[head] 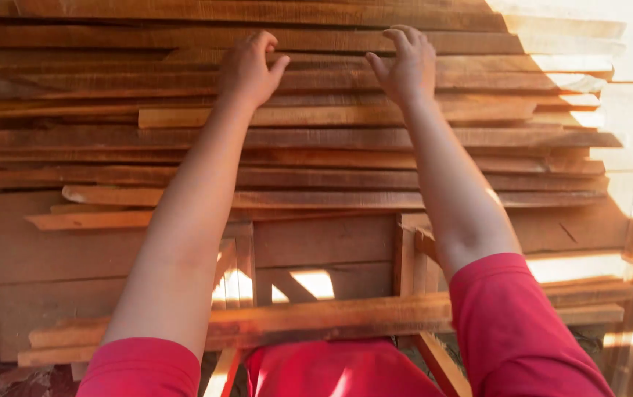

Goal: Organizing and stacking thin wooden strips onto a wooden frame support.

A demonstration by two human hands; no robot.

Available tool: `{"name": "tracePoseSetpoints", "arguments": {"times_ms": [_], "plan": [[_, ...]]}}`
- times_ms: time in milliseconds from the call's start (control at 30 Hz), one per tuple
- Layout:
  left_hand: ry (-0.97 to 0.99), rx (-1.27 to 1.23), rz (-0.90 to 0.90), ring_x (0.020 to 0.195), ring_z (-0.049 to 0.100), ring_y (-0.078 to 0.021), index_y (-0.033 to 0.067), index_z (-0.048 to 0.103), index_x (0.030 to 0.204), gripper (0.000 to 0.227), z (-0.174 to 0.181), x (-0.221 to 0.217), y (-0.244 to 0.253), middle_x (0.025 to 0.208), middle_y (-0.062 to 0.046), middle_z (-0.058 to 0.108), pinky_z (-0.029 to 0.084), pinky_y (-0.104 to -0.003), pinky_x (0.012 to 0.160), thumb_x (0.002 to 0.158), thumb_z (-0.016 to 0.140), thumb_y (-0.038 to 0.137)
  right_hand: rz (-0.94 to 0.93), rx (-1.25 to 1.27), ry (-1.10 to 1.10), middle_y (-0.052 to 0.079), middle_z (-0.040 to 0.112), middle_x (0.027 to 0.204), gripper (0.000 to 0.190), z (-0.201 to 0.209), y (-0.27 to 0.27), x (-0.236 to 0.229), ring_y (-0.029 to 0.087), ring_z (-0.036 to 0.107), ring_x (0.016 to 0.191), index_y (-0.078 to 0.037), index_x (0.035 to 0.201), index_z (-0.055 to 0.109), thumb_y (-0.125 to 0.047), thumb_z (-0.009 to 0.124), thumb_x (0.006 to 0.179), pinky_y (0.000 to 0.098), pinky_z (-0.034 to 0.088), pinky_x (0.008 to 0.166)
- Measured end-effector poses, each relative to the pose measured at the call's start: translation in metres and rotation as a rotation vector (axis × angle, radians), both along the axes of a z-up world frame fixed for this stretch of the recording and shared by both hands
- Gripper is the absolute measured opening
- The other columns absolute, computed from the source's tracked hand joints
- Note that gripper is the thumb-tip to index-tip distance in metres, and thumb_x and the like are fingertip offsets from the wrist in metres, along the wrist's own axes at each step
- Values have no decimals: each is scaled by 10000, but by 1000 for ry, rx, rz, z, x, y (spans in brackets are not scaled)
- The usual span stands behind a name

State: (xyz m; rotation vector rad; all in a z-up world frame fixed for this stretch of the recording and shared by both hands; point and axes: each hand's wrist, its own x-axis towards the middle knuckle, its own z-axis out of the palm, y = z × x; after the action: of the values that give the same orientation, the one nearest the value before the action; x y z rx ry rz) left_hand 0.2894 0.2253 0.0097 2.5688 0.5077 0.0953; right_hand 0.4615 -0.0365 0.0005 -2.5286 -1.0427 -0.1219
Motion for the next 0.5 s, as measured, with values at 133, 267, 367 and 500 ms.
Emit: {"name": "tracePoseSetpoints", "arguments": {"times_ms": [133, 267, 367, 500], "plan": [[144, 124, -15, 1341, 477, -384, -4, 467, 1429, 622, -46, 32, 57, 1446, -188, 537, 431, -523, 1083, 1009, 733, 370, 75, -436, 115, 149, 419, 1595, 821, -10, 33, 56, 330, 243, 1488, -62, 1556, 432, -521, 735, 947, 517, 183, 1183], [317, 175, -65, 1482, 286, -384, -18, 296, 1563, 865, -52, 54, 81, 1623, -210, 333, 257, -606, 1177, 1028, 643, 565, 55, -485, 265, 128, 337, 1641, 914, -23, 57, 84, 317, 210, 1497, -73, 1563, 371, -726, 573, 956, 629, 116, 1181], [417, 210, -101, 1516, 187, -391, -13, 224, 1599, 1039, -51, 71, 97, 1666, -218, 217, 203, -649, 1190, 970, 614, 717, 135, -437, 218, 198, 522, 1501, 1004, -36, 65, 104, 394, 441, 1388, -39, 1530, 448, -735, 743, 868, 625, 209, 1135], [400, 238, -118, 1517, 239, -393, 123, 106, 1631, 1021, -55, 84, 117, 1692, -174, 241, 184, -620, 1191, 973, 684, 648, 198, -508, 173, 198, 602, 1432, 915, -41, 78, 120, 400, 550, 1278, -94, 1540, 458, -635, 781, 878, 575, 309, 1079]]}}
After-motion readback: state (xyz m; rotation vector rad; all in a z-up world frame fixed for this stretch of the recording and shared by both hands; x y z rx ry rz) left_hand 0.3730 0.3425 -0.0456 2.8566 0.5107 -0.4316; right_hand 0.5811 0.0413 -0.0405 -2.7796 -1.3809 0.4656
